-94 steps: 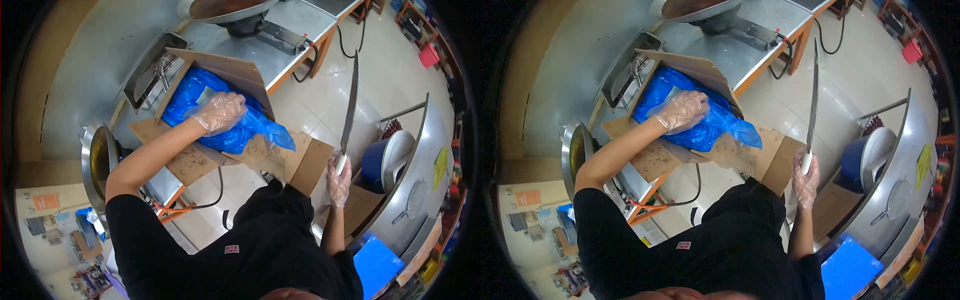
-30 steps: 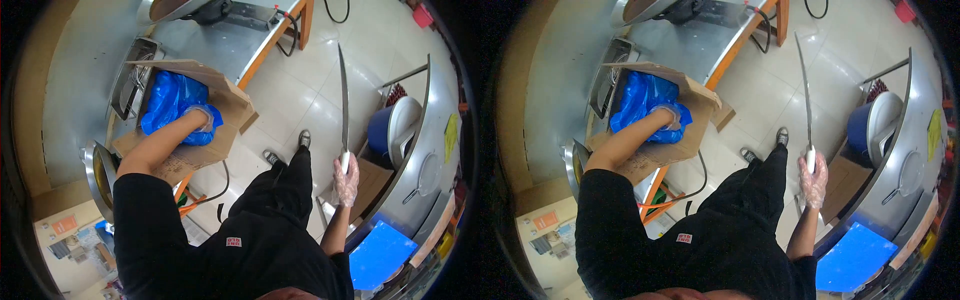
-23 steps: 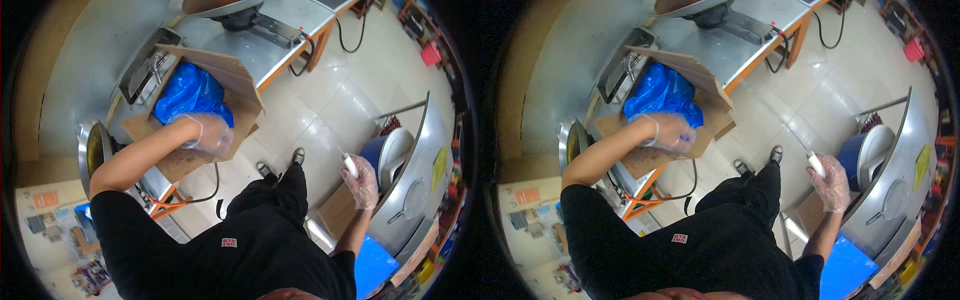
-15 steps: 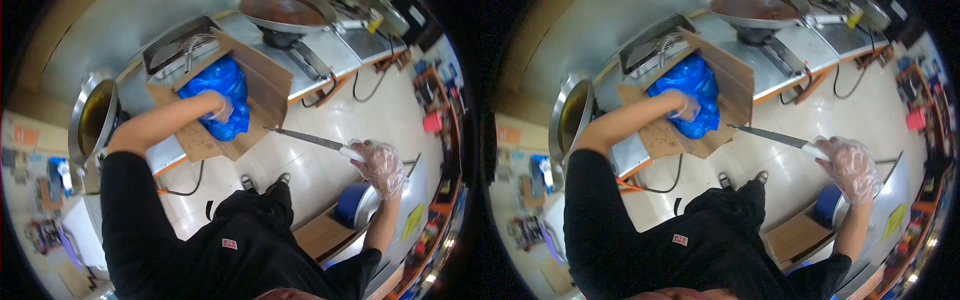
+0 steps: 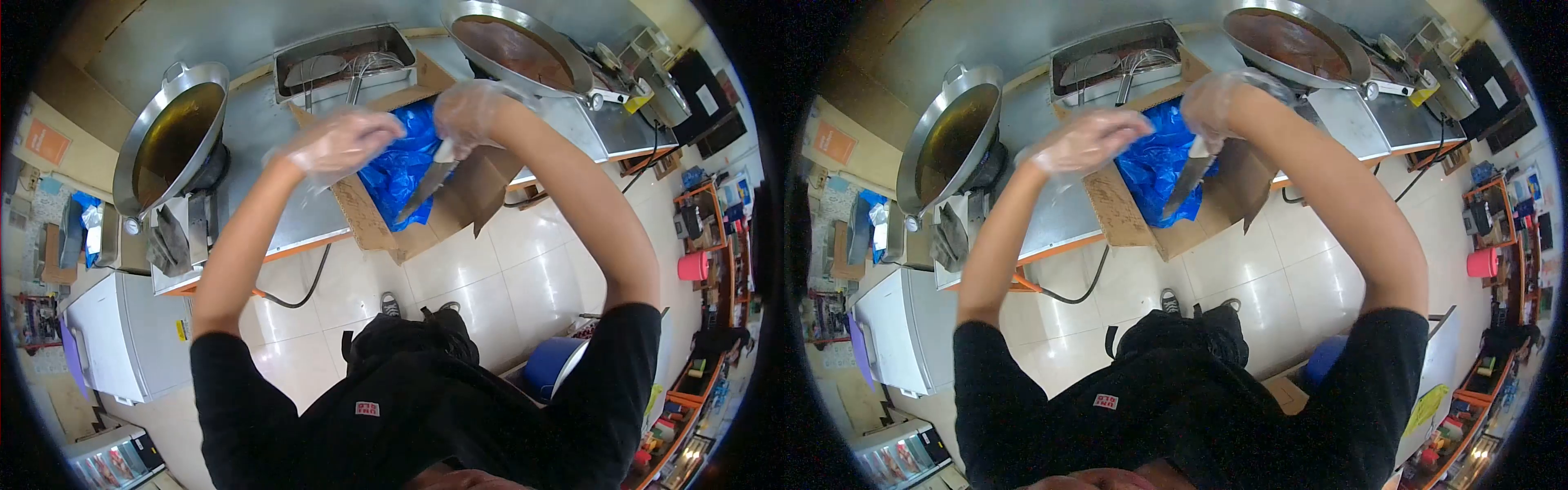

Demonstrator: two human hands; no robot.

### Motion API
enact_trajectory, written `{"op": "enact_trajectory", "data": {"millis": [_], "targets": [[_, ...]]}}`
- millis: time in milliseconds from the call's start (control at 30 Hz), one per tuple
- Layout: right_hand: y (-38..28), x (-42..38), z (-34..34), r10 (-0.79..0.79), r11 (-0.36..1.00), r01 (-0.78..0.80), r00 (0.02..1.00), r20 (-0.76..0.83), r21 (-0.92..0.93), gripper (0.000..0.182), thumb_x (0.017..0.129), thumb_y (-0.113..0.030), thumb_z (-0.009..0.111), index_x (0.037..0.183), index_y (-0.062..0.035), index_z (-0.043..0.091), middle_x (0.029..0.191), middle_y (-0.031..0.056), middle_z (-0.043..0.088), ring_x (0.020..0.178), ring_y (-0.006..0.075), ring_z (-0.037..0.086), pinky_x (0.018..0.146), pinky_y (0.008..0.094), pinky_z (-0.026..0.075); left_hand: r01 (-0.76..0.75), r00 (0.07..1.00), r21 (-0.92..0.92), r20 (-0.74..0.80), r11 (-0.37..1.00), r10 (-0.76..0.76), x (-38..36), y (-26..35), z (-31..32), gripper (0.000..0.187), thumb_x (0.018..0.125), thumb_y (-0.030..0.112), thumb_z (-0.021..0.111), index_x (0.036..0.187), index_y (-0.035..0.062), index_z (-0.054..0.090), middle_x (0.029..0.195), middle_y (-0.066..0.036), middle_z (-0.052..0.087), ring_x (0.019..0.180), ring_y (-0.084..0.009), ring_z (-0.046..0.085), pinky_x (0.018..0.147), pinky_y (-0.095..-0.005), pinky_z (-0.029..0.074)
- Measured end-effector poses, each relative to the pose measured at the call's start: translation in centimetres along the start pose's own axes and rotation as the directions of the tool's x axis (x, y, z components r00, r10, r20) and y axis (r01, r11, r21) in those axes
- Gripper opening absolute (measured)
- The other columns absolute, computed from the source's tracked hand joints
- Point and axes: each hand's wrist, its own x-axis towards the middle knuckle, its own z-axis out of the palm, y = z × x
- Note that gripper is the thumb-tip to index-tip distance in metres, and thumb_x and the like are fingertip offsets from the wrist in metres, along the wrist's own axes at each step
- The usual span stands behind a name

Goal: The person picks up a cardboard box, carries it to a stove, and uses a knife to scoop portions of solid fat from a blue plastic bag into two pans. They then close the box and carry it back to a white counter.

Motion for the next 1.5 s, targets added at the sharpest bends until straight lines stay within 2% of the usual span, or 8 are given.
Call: {"op": "enact_trajectory", "data": {"millis": [167,367,533,833,1067,1200,1333,1500], "targets": [[0.4,6.5,-0.1,-0.038,0.999,0.038,0.999,0.012,-0.004,0.035,0.069,-0.036,0.085,0.096,-0.0152,0.079,0.097,0.0095,0.074,0.095,0.0296,0.071,0.08,0.0443,0.057,-0.126,0.697,-0.511,-0.656,0.851,-0.291,-10.1,-1.0,5.0,0.026,0.099,0.018,0.057,0.12,0.0037,0.063,0.118,-0.009,0.068,0.108,-0.0205,0.065,0.093,-0.0371,0.052],[2.5,11.3,6.7,0.022,0.997,-0.027,0.997,-0.079,-0.069,0.024,0.077,-0.034,0.078,0.093,-0.0171,0.077,0.094,0.0068,0.073,0.098,0.0295,0.069,0.084,0.043,0.054,-0.319,0.292,-0.888,-0.426,0.332,-0.856,-16.4,-0.7,18.4,0.029,0.098,0.031,0.066,0.116,0.0085,0.063,0.108,-0.004,0.063,0.094,-0.0139,0.061,0.082,-0.031,0.051],[1.2,9.1,6.9,-0.01,0.998,0.007,0.998,-0.058,-0.059,0.029,0.084,-0.032,0.071,0.11,-0.0193,0.075,0.106,0.0069,0.072,0.106,0.0278,0.067,0.094,0.0408,0.051,-0.279,0.406,-0.955,-0.209,0.098,-0.89,-15.0,0.2,23.5,0.02,0.098,0.021,0.064,0.116,0.0122,0.061,0.11,-0.003,0.064,0.092,-0.0141,0.061,0.077,-0.0306,0.05],[0.1,11.6,16.1,0.178,0.981,-0.185,0.731,-0.659,0.06,0.043,0.09,-0.035,0.066,0.131,-0.0227,0.062,0.146,0.014,0.046,0.133,0.0374,0.045,0.102,0.0527,0.045,-0.116,0.515,-0.831,-0.519,0.544,-0.682,-9.3,0.6,20.1,0.06,0.097,0.008,0.058,0.151,0.0067,0.031,0.145,-0.013,0.045,0.128,-0.0243,0.05,0.106,-0.0403,0.044],[-3.8,15.2,19.3,0.739,0.656,-0.233,0.391,-0.549,0.718,0.059,0.091,-0.033,0.069,0.145,-0.0272,0.046,0.15,0.022,0.036,0.117,0.046,0.054,0.096,0.0519,0.051,0.061,0.71,-0.243,-0.671,0.968,-0.213,-6.9,2.2,16.6,0.053,0.099,0.019,0.055,0.148,0.0079,0.037,0.149,-0.017,0.038,0.134,-0.0338,0.043,0.112,-0.0458,0.036],[-3.0,13.2,17.4,0.678,0.643,-0.237,0.619,-0.397,0.728,0.061,0.092,-0.036,0.069,0.146,-0.0211,0.046,0.148,0.0243,0.038,0.119,0.0431,0.055,0.098,0.0505,0.05,0.006,0.678,-0.069,-0.733,0.998,-0.055,-4.4,0.7,12.8,0.037,0.097,0.029,0.057,0.127,0.0071,0.059,0.136,-0.017,0.054,0.131,-0.0351,0.049,0.111,-0.0484,0.037],[-1.5,14.7,18.1,0.65,0.599,-0.186,0.68,-0.339,0.779,0.062,0.092,-0.035,0.068,0.147,-0.0171,0.044,0.139,0.0271,0.05,0.123,0.0425,0.056,0.1,0.0502,0.048,0.171,0.959,0.128,-0.25,0.977,-0.135,-1.4,-0.8,5.7,0.028,0.096,0.029,0.054,0.113,0.0129,0.069,0.116,-0.013,0.068,0.117,-0.0314,0.062,0.106,-0.0494,0.042],[-1.8,15.5,14.9,0.736,0.352,-0.342,0.676,-0.031,0.871,0.071,0.089,-0.027,0.067,0.153,-0.0178,0.036,0.133,0.0274,0.058,0.124,0.0419,0.057,0.105,0.0489,0.046,0.214,0.789,0.568,0.379,0.795,-0.484,4.3,-4.6,1.2,0.035,0.094,0.035,0.051,0.124,0.022,0.065,0.124,-0.015,0.067,0.118,-0.0336,0.062,0.107,-0.042,0.043]]}}
